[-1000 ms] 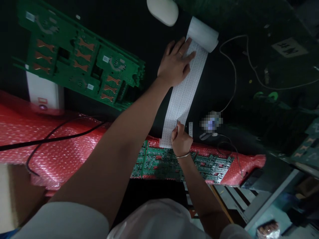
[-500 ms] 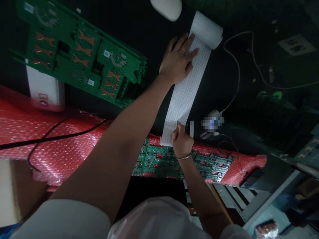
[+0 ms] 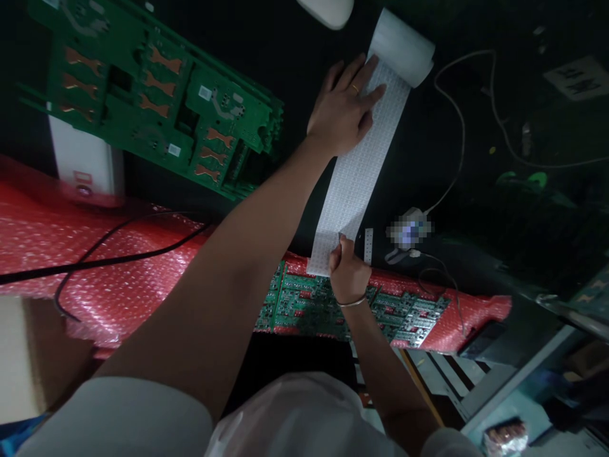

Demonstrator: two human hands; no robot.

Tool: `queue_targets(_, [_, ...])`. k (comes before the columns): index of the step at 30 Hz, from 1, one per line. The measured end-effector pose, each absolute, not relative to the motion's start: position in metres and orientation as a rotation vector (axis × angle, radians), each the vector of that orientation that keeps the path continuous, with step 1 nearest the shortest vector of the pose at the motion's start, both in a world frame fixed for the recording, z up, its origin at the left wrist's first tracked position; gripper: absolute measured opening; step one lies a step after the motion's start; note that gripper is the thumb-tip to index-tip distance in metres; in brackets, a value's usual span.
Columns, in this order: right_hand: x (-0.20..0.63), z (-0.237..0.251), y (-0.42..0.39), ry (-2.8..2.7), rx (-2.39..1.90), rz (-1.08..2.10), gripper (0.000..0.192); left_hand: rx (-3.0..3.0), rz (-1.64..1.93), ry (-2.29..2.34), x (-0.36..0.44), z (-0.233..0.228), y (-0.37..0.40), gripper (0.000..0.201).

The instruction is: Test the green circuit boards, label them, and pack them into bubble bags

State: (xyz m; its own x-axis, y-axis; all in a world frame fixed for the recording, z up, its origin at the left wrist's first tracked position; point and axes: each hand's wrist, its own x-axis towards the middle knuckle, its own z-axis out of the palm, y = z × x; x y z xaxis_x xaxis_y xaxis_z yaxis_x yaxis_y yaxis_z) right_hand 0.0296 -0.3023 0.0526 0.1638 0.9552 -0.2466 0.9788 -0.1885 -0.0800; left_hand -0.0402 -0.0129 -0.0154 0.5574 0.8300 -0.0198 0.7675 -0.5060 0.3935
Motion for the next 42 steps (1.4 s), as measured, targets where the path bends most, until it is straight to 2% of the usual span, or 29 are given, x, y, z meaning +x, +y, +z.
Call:
queue_targets(12, [0.030, 0.053, -0.305, 1.976, 2.365, -0.387, 0.036, 2.407, 0.359, 1.278, -0.042, -0.013, -0.015, 0.044])
queue_targets(16, [0.040, 0.055, -0.306, 1.942, 2.680, -0.501, 0.036, 2.426, 0.414, 1.267, -0.042, -0.011, -0.017, 0.045])
queue_targets(19, [0.056, 0.052, -0.297, 1.967, 2.852, -0.435, 0.036, 2.451, 0.465, 1.248, -0.043, -0.010, -0.018, 0.045])
queue_targets(22, [0.073, 0.043, -0.278, 2.259, 2.706, -0.323, 0.029, 2.465, 0.440, 1.230, -0.042, -0.008, -0.018, 0.045])
queue_targets(24, [0.081, 0.037, -0.262, 2.375, 2.571, -0.327, 0.032, 2.473, 0.395, 1.226, -0.038, -0.005, -0.015, 0.048])
queue_targets(30, [0.091, 0.025, -0.222, 2.219, 2.404, -0.343, 0.037, 2.357, 0.182, 1.451, -0.017, 0.008, 0.009, 0.062])
queue_targets(36, [0.098, 0.020, -0.188, 2.194, 2.362, -0.282, 0.039, 2.270, 0.362, 1.626, -0.027, 0.037, -0.008, 0.059])
queue_targets(42, [0.102, 0.028, -0.182, 2.196, 2.509, -0.324, 0.042, 2.349, 0.145, 1.069, -0.062, 0.027, -0.082, 0.043])
